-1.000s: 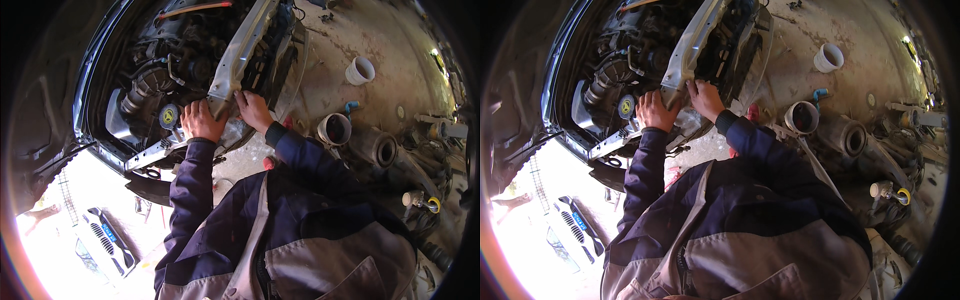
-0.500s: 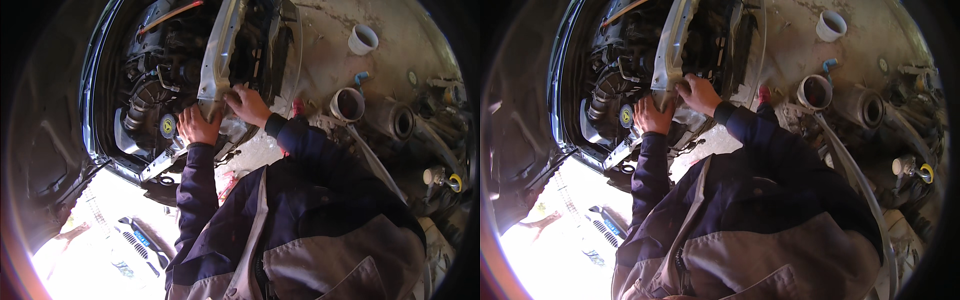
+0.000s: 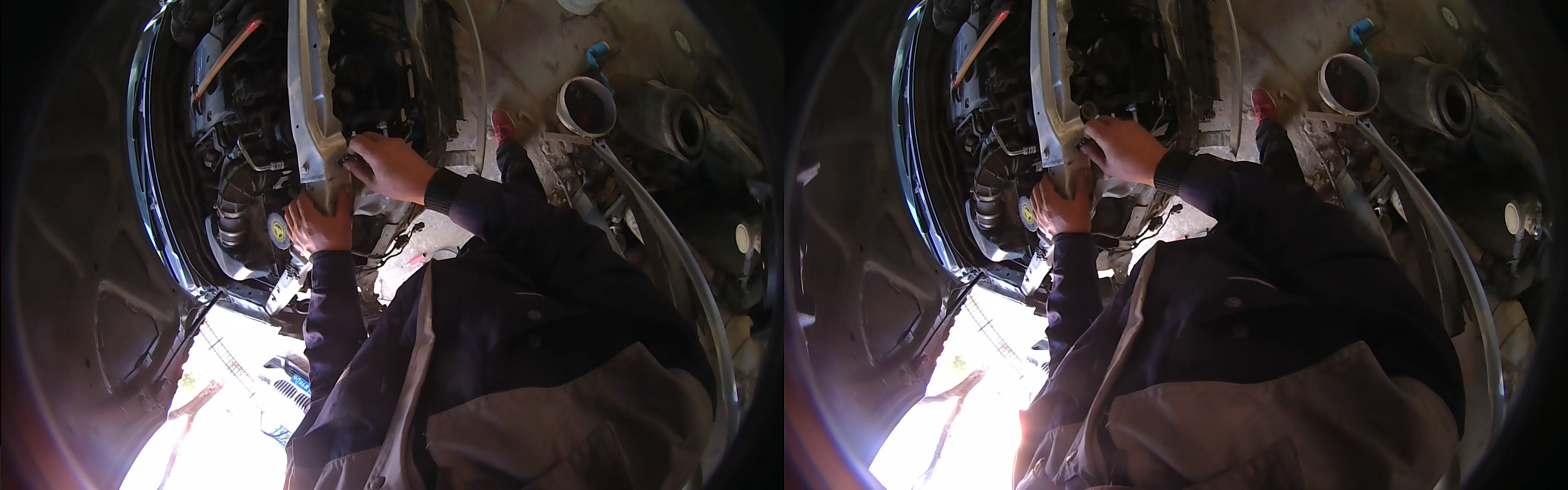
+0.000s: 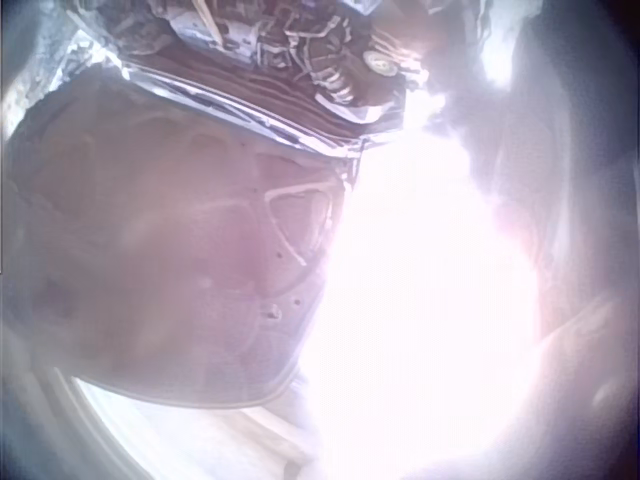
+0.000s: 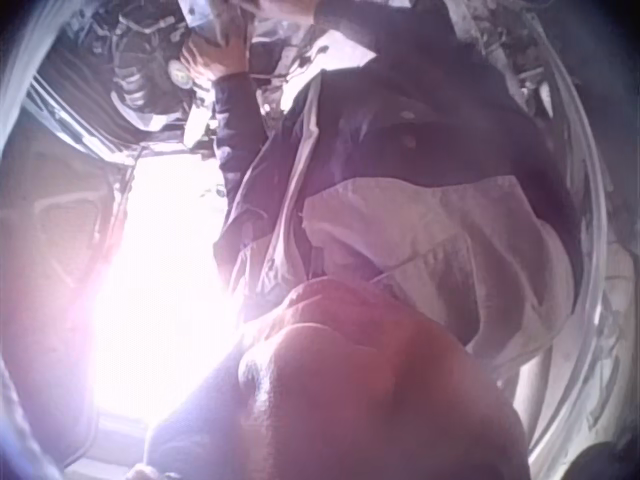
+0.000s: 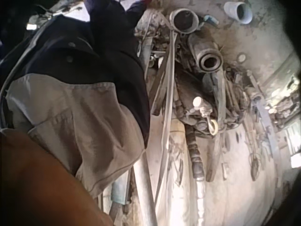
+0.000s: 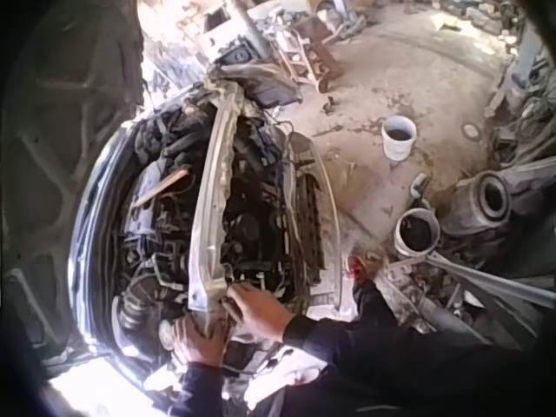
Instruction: The person removes a metal crossbar from the front of a car using a power drill and hammer, then reattaches it and closes the hood. They use both hands to align and secure the part, then test the hood closure.
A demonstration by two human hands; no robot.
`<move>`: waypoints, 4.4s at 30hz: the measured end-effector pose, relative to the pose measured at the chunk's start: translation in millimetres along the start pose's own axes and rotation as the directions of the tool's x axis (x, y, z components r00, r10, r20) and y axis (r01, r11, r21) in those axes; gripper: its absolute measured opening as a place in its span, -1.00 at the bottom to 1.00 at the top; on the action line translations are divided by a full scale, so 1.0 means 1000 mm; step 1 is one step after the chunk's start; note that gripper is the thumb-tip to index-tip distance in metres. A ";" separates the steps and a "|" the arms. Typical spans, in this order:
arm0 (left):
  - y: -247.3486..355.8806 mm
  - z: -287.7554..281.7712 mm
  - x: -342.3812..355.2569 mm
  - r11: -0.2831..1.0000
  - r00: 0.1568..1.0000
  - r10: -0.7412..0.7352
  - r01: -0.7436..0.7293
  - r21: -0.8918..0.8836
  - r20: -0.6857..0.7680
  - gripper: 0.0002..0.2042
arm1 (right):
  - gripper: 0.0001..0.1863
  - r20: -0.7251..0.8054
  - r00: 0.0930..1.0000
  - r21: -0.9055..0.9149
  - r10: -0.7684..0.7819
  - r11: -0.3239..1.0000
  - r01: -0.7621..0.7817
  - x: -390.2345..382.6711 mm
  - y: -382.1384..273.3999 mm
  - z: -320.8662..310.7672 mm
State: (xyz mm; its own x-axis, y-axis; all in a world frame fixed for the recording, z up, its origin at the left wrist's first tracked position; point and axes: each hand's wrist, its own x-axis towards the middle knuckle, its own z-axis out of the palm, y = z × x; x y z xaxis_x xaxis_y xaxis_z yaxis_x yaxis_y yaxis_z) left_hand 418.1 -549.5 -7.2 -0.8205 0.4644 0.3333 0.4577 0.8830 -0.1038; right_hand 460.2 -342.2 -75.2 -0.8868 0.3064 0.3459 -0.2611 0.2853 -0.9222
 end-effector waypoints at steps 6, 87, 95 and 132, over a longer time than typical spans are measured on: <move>-0.001 -0.003 -0.001 1.000 0.999 -0.015 0.015 -0.012 0.036 -0.30 | -0.72 0.016 1.000 0.000 -0.018 1.000 0.018 -0.001 0.002 -0.002; 0.040 -0.017 0.034 0.901 0.966 0.214 -0.252 -0.354 -0.145 -0.67 | -0.64 0.513 0.703 0.320 0.493 0.650 -0.689 0.023 0.007 -0.008; 0.038 -0.025 0.045 0.901 0.970 0.233 -0.243 -0.359 -0.073 -0.75 | -0.69 0.686 0.584 0.275 0.435 0.588 -0.761 0.037 0.004 -0.027; 0.052 -0.026 0.044 0.957 0.992 0.108 -0.086 -0.276 0.068 -0.68 | -0.73 0.515 0.854 -0.841 0.067 0.231 0.489 0.831 0.186 -0.097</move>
State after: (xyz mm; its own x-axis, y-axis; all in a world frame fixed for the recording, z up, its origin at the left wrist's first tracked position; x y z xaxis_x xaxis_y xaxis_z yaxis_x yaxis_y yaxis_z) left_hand 415.3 -484.7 26.5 -0.7875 0.5608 0.2556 0.6030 0.7869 0.1312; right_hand -288.1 53.3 57.7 -0.9717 -0.1869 0.1446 -0.1733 0.9796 0.1017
